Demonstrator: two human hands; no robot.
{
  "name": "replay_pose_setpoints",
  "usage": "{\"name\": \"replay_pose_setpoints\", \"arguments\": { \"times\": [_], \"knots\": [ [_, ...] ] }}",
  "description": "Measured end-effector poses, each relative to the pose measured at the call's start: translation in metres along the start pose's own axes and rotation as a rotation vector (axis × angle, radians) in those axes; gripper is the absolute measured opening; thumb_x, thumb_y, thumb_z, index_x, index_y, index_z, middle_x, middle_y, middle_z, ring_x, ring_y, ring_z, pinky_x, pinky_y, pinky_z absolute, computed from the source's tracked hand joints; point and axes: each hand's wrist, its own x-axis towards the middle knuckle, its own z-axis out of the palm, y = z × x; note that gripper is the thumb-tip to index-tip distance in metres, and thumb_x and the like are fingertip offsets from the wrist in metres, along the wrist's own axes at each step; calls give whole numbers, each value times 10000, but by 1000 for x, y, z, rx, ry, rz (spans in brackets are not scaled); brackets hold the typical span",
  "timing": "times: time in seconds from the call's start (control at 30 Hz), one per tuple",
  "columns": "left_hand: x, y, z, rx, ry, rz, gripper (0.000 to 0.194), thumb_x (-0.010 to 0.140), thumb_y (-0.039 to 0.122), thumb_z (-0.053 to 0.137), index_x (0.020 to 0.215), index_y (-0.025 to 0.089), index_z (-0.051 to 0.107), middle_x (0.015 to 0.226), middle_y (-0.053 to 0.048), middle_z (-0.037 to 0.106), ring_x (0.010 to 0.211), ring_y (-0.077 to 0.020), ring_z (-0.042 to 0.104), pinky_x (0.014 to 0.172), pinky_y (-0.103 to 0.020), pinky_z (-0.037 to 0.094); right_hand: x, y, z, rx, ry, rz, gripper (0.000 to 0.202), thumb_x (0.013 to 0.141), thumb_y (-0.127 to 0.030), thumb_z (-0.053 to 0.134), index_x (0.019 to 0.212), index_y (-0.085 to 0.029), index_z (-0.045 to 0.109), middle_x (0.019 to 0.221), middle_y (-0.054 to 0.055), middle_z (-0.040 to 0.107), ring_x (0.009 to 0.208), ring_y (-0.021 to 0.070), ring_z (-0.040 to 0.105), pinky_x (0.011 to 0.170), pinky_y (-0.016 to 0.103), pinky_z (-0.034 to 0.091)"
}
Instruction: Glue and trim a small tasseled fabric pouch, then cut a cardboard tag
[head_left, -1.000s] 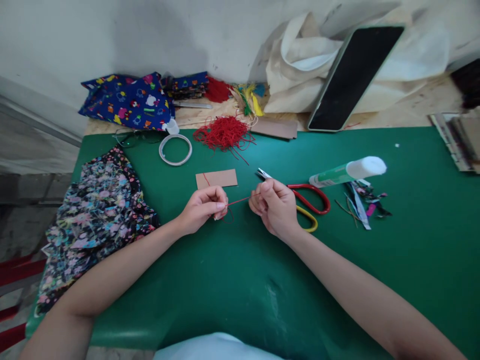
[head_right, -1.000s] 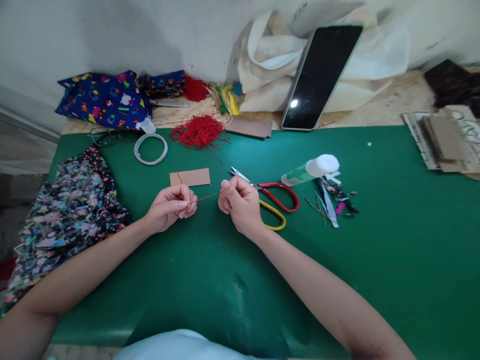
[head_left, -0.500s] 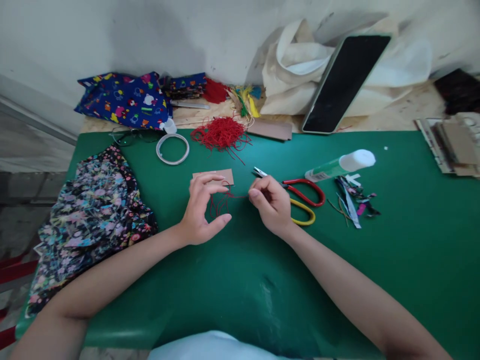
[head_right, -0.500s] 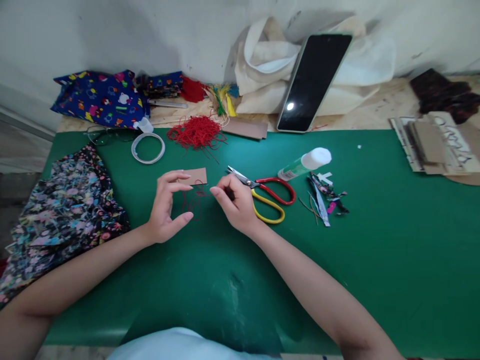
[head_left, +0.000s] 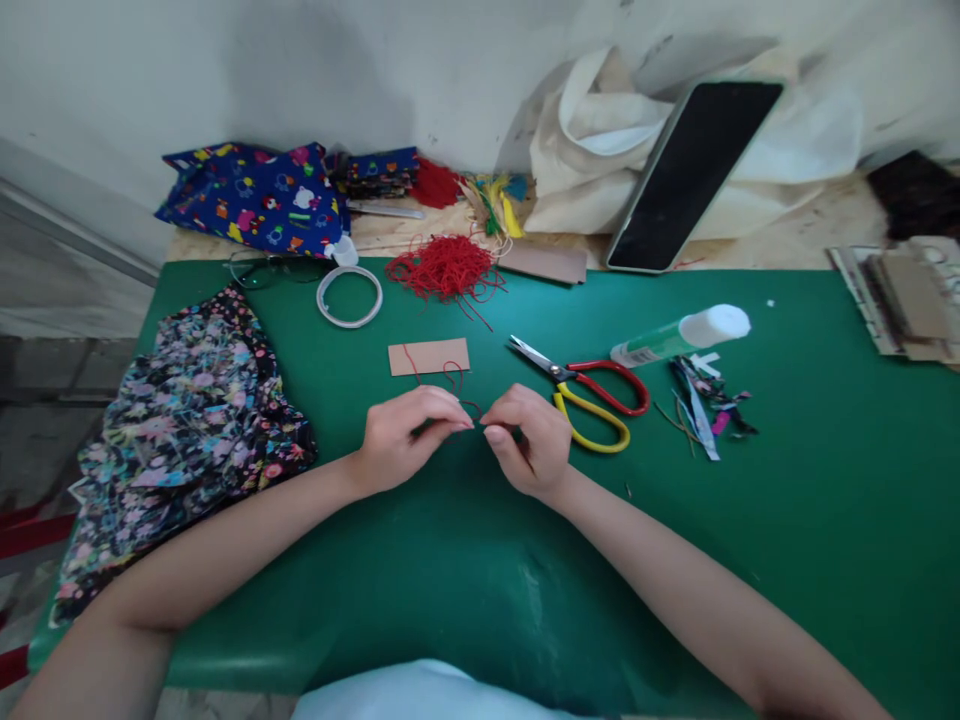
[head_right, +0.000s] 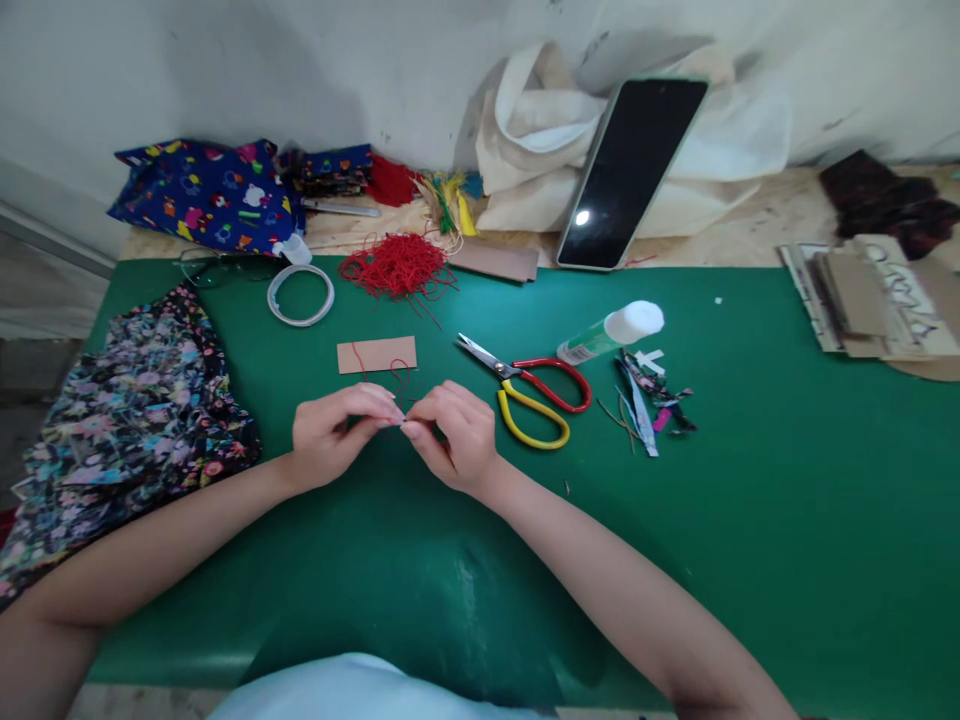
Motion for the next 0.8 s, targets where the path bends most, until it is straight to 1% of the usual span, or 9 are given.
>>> {"name": "replay_pose_setpoints", "arguments": {
  "times": [0.07, 0.17, 0.27, 0.37, 0.47, 0.57, 0.7, 0.77, 0.8],
  "knots": [
    [2, -1, 0, -226, 158, -123, 28, 958, 169, 598, 955, 191, 615, 771, 8, 693, 740, -128, 721, 731, -282, 599, 1, 0, 0, -73, -67, 56, 117, 966, -230, 553, 854, -196, 556, 699, 13, 602, 628, 138, 514, 610, 285, 438],
    [8, -4, -1, -462, 414, -265, 75, 991, 271, 565, 943, 219, 543, 669, 76, 601, 503, -72, 626, 545, -219, 540, 2, -1, 4, -205, -264, 92, 91, 915, -269, 624, 883, -185, 608, 863, 78, 664, 785, 190, 566, 728, 342, 489],
    [14, -5, -3, -537, 545, -381, 190, 956, 344, 627, 902, 227, 489, 616, 105, 552, 363, -30, 471, 412, -162, 400, 0, 0, 7, -260, -445, 61, 153, 907, -299, 621, 991, -175, 654, 1059, 126, 682, 955, 247, 567, 849, 418, 496],
    [17, -6, -4, -558, 589, -451, 274, 914, 393, 681, 868, 226, 469, 562, 110, 504, 344, -23, 375, 386, -153, 321, -1, 1, 8, -279, -486, 43, 142, 925, -272, 591, 1002, -175, 659, 1085, 125, 679, 994, 253, 550, 876, 428, 488],
    [16, -7, -5, -515, 640, -463, 307, 888, 415, 708, 856, 225, 469, 536, 103, 462, 381, -33, 347, 393, -151, 282, -1, 1, 7, -293, -475, 42, 111, 941, -231, 560, 909, -175, 650, 1025, 118, 670, 954, 236, 540, 850, 402, 482],
    [15, -8, -6, -467, 669, -449, 311, 880, 410, 718, 850, 223, 471, 534, 97, 427, 420, -43, 340, 415, -151, 280, -1, 2, 6, -331, -487, 4, 144, 954, -207, 534, 864, -173, 640, 980, 116, 663, 914, 229, 522, 819, 387, 463],
    [13, -9, -5, -411, 657, -431, 289, 883, 394, 714, 853, 219, 486, 536, 95, 377, 454, -52, 334, 449, -159, 290, -1, 1, 8, -415, -493, -50, 164, 972, -212, 525, 856, -167, 631, 964, 107, 673, 898, 230, 513, 796, 372, 426],
    [11, -7, -3, -350, 647, -388, 254, 906, 381, 685, 858, 218, 496, 553, 87, 376, 476, -59, 352, 465, -169, 293, -2, 1, 9, -471, -479, -47, 173, 981, -218, 523, 852, -160, 623, 948, 108, 677, 887, 232, 513, 771, 364, 408],
    [9, -6, -2, -300, 643, -338, 223, 929, 370, 654, 864, 220, 502, 565, 81, 383, 487, -63, 366, 474, -176, 298, -3, 1, 9, -494, -467, -32, 175, 985, -219, 520, 854, -158, 617, 940, 109, 678, 881, 232, 512, 758, 361, 399]
  ]
}}
